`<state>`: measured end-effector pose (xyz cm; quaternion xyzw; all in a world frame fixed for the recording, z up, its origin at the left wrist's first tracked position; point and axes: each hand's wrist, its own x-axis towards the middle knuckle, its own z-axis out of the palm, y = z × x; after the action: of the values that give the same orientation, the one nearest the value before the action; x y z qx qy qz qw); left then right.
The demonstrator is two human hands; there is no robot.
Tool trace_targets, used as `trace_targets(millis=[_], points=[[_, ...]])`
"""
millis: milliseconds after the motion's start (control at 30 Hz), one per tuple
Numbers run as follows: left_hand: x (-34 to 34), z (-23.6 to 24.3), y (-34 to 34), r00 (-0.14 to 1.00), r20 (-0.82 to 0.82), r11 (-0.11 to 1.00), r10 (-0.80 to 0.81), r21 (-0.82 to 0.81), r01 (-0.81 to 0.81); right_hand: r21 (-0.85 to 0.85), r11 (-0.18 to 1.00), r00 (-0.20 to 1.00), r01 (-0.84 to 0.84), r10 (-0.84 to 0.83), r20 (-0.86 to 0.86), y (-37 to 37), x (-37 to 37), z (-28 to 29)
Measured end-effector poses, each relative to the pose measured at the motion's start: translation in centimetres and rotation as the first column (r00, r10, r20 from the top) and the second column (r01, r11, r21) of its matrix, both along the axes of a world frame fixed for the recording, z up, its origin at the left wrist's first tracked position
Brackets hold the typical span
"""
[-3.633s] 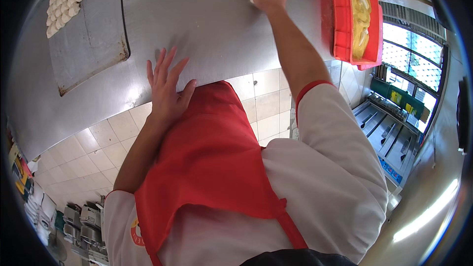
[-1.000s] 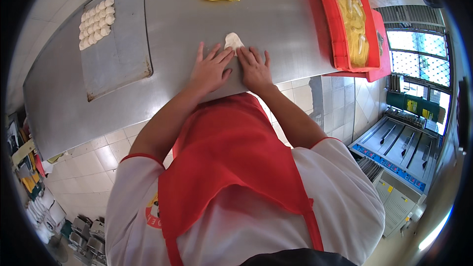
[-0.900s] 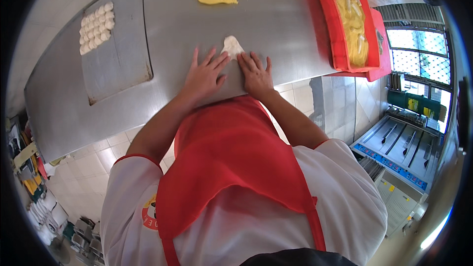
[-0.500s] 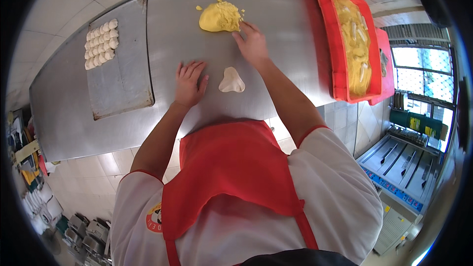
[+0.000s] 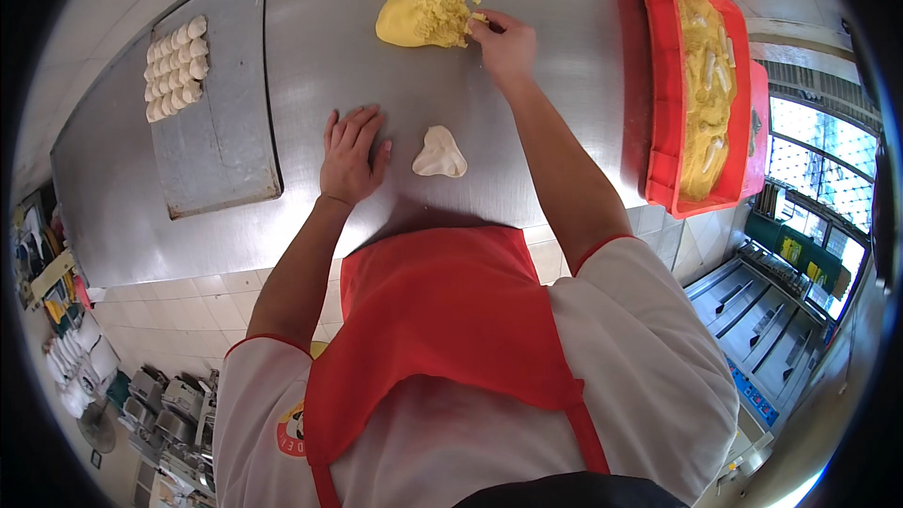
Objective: The person places a yellow filling onto flat pieces of dough, rolls them into cylindrical shapes by hand, and positions them on a metal baking tray.
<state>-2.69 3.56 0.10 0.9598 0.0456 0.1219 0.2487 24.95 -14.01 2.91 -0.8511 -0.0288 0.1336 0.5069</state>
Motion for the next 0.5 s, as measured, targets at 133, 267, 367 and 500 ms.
trace_targets(millis=[133,267,367,500], points=[[-0.2,-0.1,0.1,1.0,0.003,1.0,0.003,0.01,-0.003,-0.258,0.959,0.923,-0.115,0.199,0.329,0.7,-2.6,0.3],[0.0,0.2,0.0,1.0,0.016,1.0,-0.012,0.024,0.011,-0.305,0.943,0.855,-0.135,0.266,0.446,1.1,-2.9,-1.3],[-0.2,0.1,-0.1,1.0,0.024,0.999,-0.013,0.032,0.012,-0.203,0.977,0.965,-0.068,0.116,0.237,0.2,-2.4,-1.1],[0.0,0.0,-0.2,0.999,0.032,0.999,-0.024,0.043,0.022,0.481,0.877,0.995,-0.025,0.066,-0.07,-4.1,-4.0,-1.5]])
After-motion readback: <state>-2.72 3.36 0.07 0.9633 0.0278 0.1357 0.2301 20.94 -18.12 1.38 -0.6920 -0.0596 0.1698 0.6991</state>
